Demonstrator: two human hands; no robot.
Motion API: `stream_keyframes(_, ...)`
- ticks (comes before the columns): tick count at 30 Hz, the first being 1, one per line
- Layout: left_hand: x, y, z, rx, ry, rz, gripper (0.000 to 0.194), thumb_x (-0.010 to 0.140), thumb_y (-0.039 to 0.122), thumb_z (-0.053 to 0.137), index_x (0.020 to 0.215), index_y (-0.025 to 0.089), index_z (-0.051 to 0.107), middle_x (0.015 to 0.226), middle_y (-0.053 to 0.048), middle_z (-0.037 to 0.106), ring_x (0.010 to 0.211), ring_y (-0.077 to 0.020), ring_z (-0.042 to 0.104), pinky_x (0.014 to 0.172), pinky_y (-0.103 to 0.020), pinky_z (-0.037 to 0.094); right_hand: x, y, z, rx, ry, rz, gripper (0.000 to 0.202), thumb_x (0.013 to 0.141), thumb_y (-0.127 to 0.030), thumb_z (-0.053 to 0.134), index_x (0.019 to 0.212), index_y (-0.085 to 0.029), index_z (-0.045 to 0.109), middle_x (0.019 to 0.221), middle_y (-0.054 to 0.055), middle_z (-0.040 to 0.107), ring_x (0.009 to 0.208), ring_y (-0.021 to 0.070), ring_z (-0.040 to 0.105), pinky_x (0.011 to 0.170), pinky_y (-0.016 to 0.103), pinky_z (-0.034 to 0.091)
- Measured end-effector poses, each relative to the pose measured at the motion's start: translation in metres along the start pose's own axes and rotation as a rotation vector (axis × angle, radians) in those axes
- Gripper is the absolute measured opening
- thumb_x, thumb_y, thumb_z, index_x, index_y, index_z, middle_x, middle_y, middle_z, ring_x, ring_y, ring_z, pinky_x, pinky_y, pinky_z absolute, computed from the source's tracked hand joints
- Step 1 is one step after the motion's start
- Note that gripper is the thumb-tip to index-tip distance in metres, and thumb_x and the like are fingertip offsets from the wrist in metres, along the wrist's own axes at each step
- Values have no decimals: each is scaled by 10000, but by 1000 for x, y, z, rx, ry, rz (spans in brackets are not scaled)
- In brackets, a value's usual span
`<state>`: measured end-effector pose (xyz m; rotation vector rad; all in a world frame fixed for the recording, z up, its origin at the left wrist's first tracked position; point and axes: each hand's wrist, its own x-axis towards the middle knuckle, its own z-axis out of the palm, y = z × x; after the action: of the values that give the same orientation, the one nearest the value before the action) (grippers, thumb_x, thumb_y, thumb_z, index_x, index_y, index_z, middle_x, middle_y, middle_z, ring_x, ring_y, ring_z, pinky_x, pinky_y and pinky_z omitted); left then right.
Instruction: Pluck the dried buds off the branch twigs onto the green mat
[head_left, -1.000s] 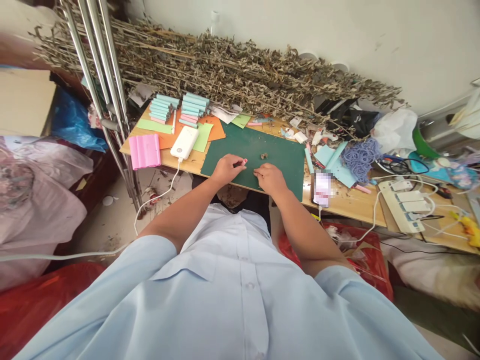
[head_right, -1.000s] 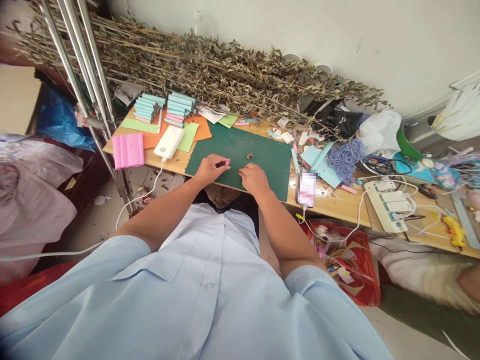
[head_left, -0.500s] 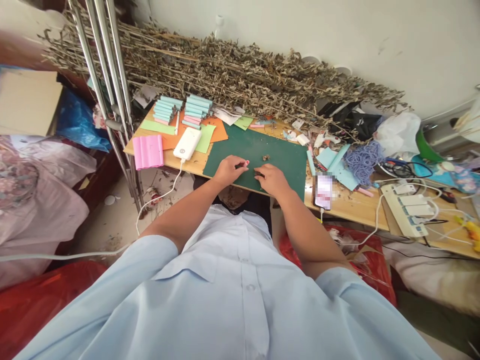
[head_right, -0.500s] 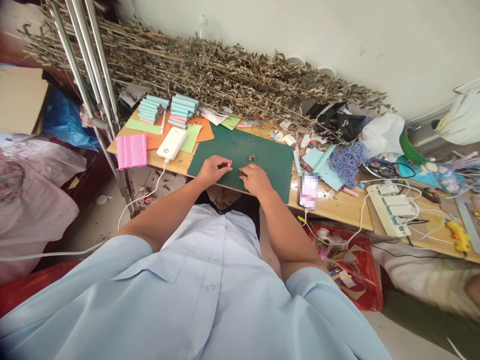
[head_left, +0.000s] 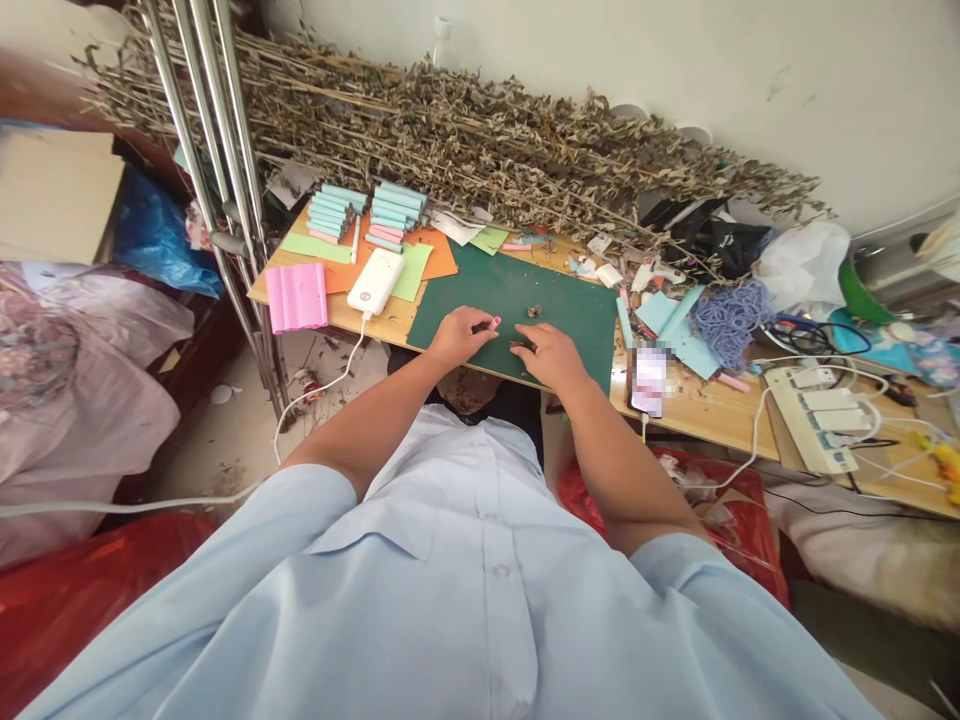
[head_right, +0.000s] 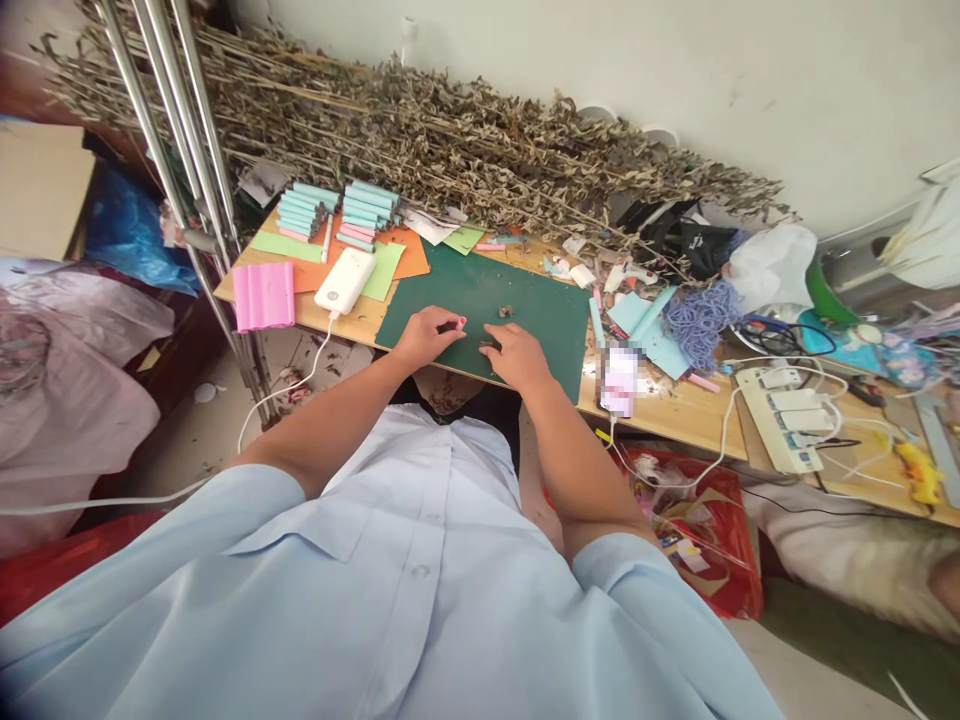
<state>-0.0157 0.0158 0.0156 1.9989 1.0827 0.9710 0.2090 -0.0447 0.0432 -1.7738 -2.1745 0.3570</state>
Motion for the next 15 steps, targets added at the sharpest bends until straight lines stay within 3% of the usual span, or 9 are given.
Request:
stream_keyframes(4,0,-1,2,13,6,-14,84,878,246,801,953,208,796,1016,-54,814,1009,-232,705,940,-368,546,3,-15,2,-107,0,168,368,985,-496,684,1139,-186,807,1081,144,784,982,293,715,914,395,548)
stream_keyframes(9,0,-1,1,20,5,8,52,876,231,807,918,206,791,994,-48,807,977,-218,701,942,-360,537,6,-26,4,-188,-41,211,249,990,-409,680,992,-197,811,1022,143,778,922,280,713,848,371,528)
stream_keyframes(15,-2,-3,2,-8,3,0,31,877,220,797,907,210,791,1005,-40,810,961,-212,692,919,-347,534,0,-21,8,-172,-12,188,210,993,-297,630,1002,-203,817,1039,128,758,954,276,705,858,369,529)
